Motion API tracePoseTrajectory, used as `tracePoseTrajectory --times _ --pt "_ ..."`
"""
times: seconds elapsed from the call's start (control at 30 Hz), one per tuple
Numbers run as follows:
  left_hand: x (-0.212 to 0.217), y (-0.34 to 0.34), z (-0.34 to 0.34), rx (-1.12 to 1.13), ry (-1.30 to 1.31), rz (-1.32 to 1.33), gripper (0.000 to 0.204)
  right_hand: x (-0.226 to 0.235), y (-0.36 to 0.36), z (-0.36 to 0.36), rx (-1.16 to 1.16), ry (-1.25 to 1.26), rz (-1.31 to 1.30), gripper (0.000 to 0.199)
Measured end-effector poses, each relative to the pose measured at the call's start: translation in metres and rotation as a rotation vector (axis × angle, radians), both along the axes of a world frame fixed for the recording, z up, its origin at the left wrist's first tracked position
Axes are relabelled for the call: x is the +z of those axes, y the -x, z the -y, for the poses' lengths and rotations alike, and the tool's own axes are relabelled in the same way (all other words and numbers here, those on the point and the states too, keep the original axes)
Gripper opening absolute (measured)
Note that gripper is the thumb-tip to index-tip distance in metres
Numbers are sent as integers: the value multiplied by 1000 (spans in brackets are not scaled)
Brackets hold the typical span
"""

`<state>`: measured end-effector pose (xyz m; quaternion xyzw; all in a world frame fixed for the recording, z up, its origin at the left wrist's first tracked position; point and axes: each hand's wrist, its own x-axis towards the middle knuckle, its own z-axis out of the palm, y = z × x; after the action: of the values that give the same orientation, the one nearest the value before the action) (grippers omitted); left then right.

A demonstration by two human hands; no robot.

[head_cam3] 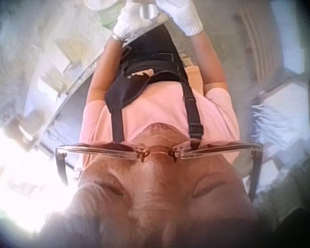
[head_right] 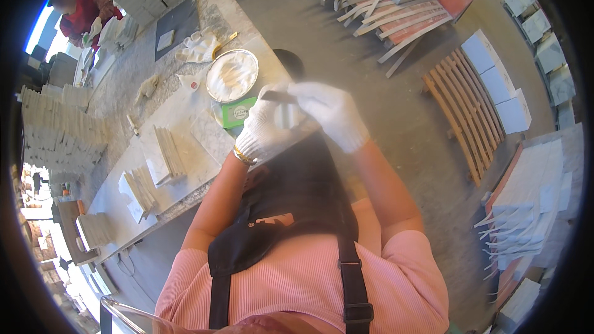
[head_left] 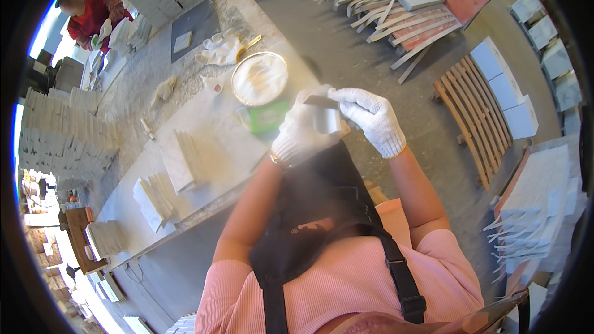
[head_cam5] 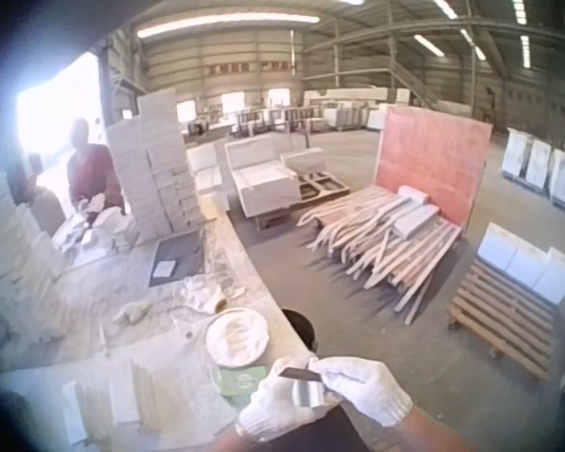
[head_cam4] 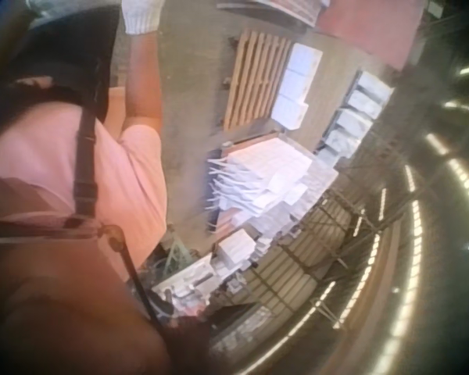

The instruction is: The person applies a white adhesive to the edges of small rectangular tiles using a metal spatula and a green sponge. They repeatedly scoop adhesive from a metal bowl, spread it along tile edges, and wipe the surfaces before stacking the tiles on the workbench.

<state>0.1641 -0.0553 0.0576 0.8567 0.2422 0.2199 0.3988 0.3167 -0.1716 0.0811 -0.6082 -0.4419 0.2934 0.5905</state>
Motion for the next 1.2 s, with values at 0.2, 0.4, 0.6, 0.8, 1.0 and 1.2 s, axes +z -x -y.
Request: tracePoseTrajectory --times 0.2,0.4,0.6,0.8,1.0,1.2 --pt "-2 -2 2 -6 2 15 76 4 1 6 15 37 -178 25" --pt "4 0 2 13 -60 19 71 0 -16 -21 -1 67 -120 25" --pt "-4 2 -2 -28 46 7 77 2 13 -4 -62 36 -130 22" --pt "-6 7 -8 -82 6 102 82 1 5 47 94 211 -305 27" --pt "-5 21 -5 -245 1002 421 85 -13 -24 69 -309 120 -324 37" --pt "-23 34 18 -391 1746 623 82 -57 -39 55 -410 321 363 39"
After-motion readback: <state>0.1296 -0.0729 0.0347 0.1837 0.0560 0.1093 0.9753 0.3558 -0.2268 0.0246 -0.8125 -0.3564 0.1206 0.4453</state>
